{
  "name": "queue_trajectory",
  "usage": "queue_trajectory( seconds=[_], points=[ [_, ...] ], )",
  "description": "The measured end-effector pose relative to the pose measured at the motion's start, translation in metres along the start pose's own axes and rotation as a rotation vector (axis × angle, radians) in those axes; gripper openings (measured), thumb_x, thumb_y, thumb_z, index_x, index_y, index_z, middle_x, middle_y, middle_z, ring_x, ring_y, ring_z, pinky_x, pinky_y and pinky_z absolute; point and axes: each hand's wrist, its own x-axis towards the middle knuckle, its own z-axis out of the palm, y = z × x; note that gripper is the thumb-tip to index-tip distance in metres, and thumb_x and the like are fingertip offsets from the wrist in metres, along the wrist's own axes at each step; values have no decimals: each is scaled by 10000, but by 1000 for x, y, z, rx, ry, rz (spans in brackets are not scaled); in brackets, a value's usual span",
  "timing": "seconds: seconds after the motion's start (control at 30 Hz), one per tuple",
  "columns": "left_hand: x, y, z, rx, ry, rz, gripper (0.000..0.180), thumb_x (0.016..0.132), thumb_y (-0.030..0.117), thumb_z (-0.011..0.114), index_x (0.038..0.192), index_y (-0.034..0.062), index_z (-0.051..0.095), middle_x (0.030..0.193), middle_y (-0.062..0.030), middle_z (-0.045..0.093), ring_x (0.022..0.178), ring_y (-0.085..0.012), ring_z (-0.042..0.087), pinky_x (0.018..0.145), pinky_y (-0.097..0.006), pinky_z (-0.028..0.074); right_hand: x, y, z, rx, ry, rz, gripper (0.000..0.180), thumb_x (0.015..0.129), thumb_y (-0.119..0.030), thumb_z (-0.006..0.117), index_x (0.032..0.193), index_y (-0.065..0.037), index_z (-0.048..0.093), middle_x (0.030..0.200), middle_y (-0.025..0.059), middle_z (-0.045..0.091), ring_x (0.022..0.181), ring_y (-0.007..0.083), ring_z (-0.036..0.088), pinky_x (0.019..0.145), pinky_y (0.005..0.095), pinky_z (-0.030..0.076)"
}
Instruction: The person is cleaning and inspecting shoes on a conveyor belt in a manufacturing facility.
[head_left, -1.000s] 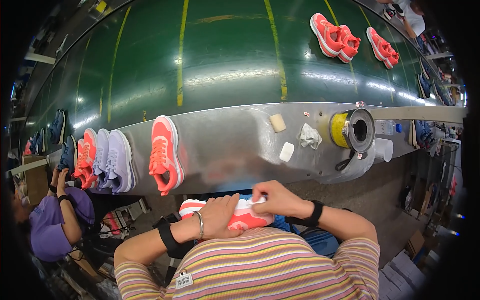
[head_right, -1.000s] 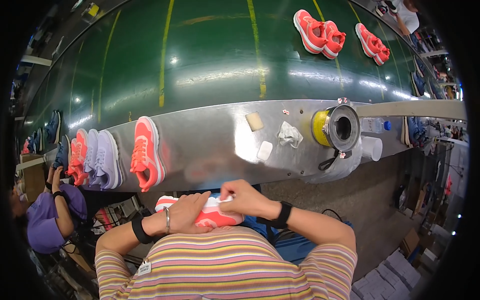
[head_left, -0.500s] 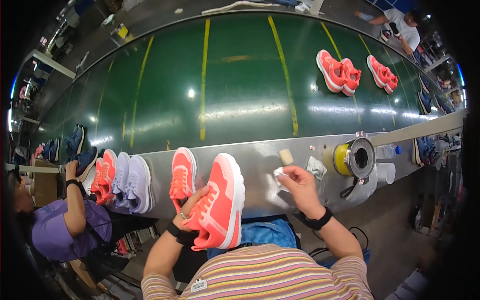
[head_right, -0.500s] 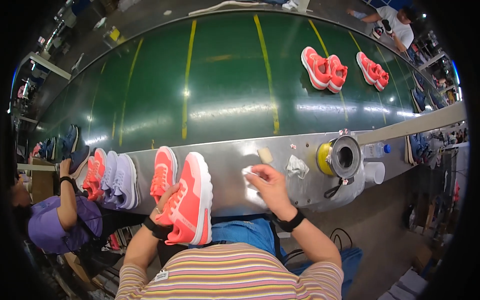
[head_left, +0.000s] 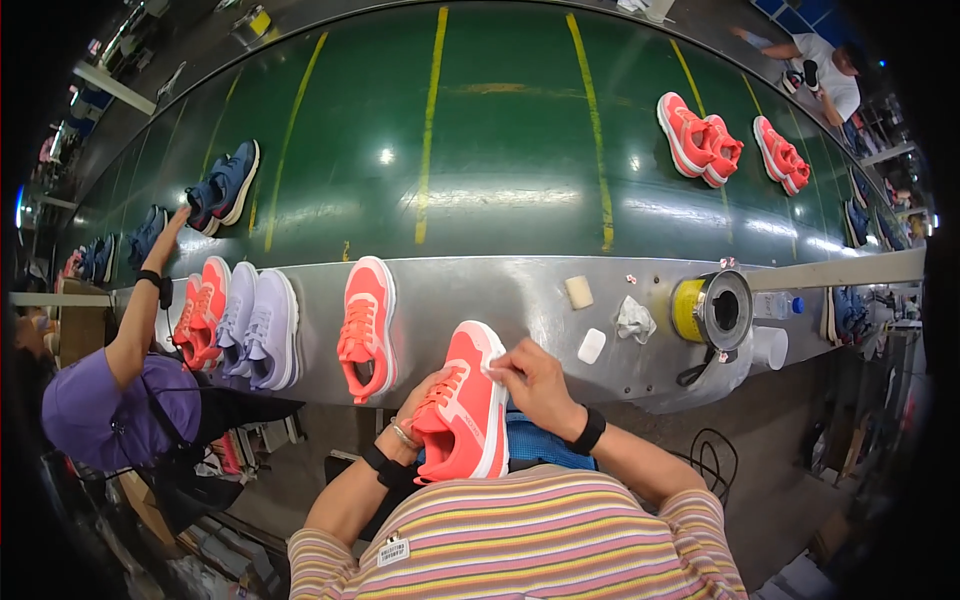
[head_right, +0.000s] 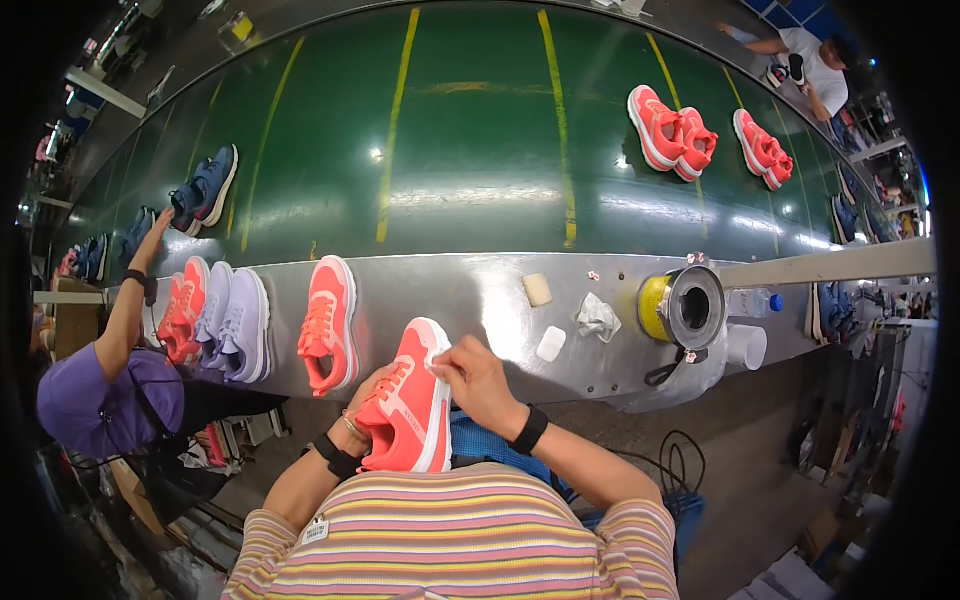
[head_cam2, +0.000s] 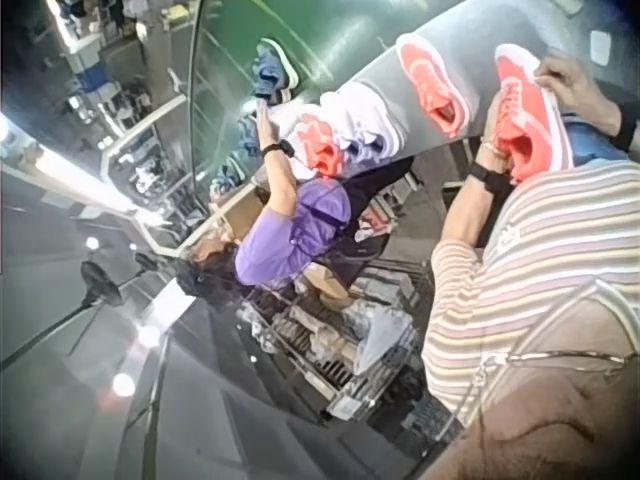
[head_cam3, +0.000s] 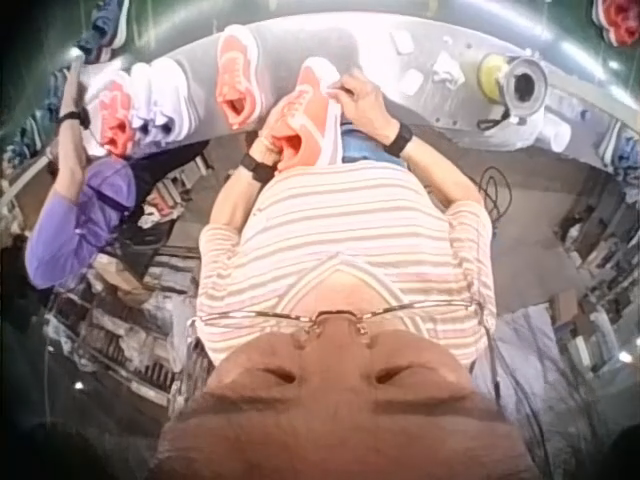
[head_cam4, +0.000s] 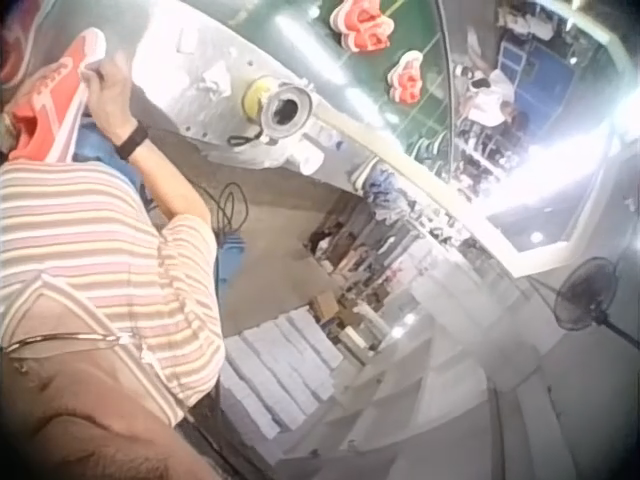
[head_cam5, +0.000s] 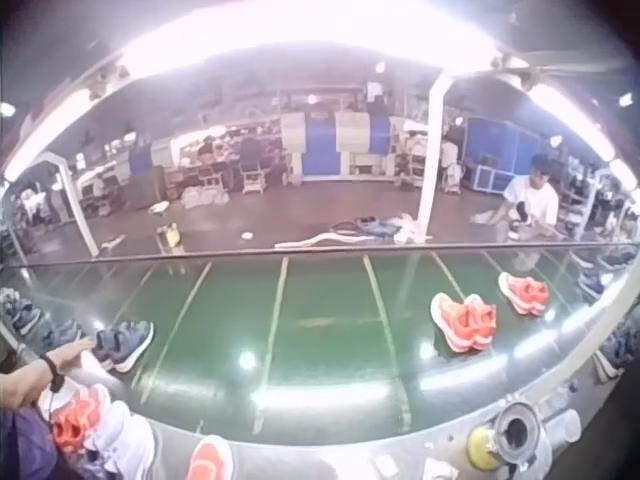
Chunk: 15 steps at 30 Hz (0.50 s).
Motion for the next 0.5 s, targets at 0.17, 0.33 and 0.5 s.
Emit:
queue_trajectory(
  seconds=[0.17,0.33,0.5],
  points=[
    [3,4,11,-64,-8,22,273,869,221,509,1062,28,513,1010,-73,585,913,-174,568,796,-309,483,-30,-27,-4,67,-131,99,64,744,-71,631,791,-29,624,688,83,498,619,183,517,548,273,400],
    [43,41,-16,14,-243,60,289,861,265,525,1044,41,525,895,-52,595,770,-125,595,683,-256,508,-35,-21,-35,277,-332,96,72,752,-49,645,820,-32,630,757,41,584,700,126,545,619,241,422],
    [90,36,15,679,57,418,340,831,321,564,954,4,571,776,-61,608,609,-165,599,575,-265,510,-7,65,-57,108,425,297,102,835,-67,566,923,-17,572,816,4,574,698,52,516,618,200,414]
  ],
)
